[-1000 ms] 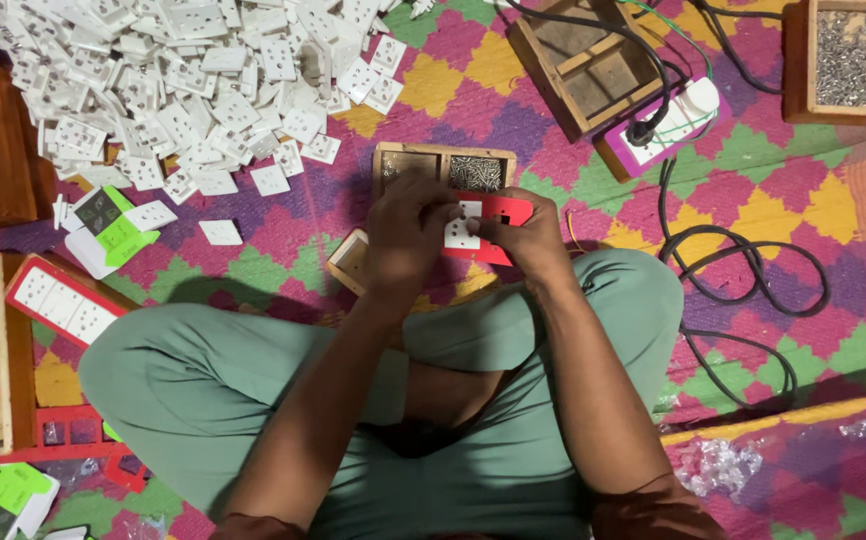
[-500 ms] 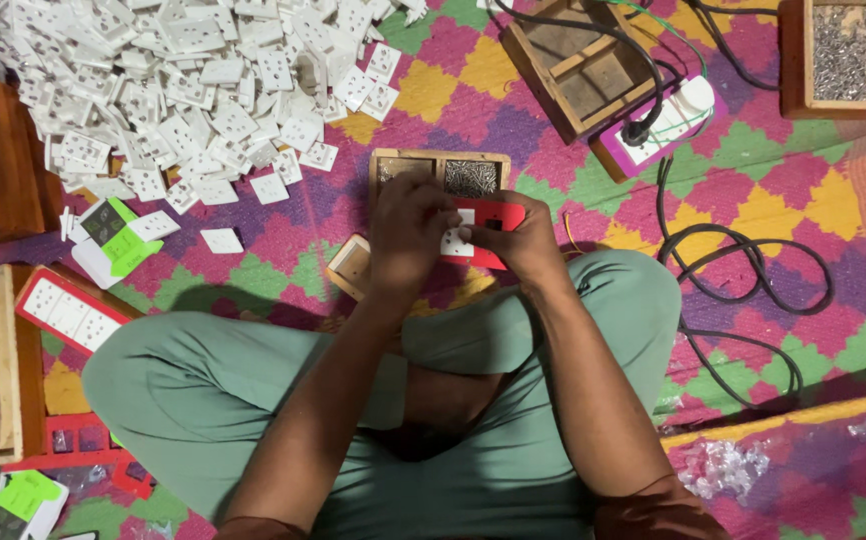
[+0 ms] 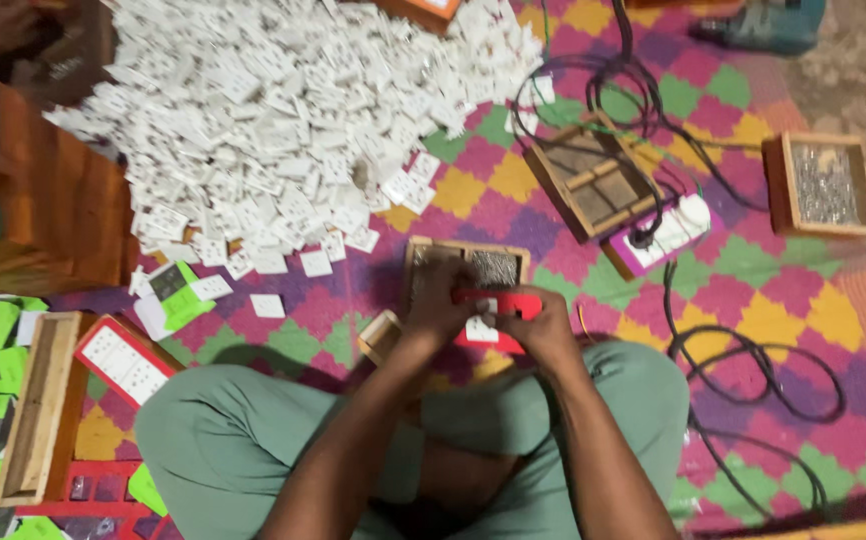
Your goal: The person sits on a patterned mat and assembles small white electrical components into red plastic frames. They pick components from a large pile, insert them into the frames, and add small metal pieces from a wooden box. The person repeats this process for multiple units.
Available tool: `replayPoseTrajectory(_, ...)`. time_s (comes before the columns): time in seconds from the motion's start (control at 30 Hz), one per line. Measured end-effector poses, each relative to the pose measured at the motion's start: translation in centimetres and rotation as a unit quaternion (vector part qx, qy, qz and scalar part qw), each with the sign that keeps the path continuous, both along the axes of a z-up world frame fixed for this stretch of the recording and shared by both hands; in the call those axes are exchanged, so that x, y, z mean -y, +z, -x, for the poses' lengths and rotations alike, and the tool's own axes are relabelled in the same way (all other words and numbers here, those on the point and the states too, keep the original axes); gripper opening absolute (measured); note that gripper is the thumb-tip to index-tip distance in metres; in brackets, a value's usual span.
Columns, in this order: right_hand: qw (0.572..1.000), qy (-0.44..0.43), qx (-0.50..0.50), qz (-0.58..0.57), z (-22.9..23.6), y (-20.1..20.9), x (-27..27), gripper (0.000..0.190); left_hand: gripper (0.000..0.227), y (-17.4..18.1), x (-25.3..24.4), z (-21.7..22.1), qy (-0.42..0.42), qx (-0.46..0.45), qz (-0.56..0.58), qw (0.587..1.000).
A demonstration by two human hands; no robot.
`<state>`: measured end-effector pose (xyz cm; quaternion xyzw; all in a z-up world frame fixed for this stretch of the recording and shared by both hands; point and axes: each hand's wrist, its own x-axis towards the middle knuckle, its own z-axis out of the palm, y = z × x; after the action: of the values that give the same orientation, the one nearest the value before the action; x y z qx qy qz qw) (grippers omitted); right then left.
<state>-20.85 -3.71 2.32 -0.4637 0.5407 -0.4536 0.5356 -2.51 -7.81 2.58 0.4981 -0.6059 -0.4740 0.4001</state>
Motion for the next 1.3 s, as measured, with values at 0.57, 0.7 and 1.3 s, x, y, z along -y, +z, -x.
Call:
replayPoseTrajectory(0.57, 0.919, 0.037, -0.375, 0.118, -2.0, 4.6, -0.2, 0.081, 0.018, 0.4, 3.2, 0.7, 0.021, 0.101, 0.143, 0.984)
replayPoseTrajectory(0.7, 0.939, -0.067, -0.332, 0.052, 1.3, 3.4, 1.2, 0.078, 0.026, -1.4, 2.5, 0.5, 0.116, 0.083, -0.118, 0.983)
replayPoseTrajectory(1.3, 0.963, -0.140, -0.213, 0.085, 3.2, 0.5, 1.2, 0.041, 0.010, -3.1, -1.3, 4.3, 0.089, 0.170, 0.166, 0.967)
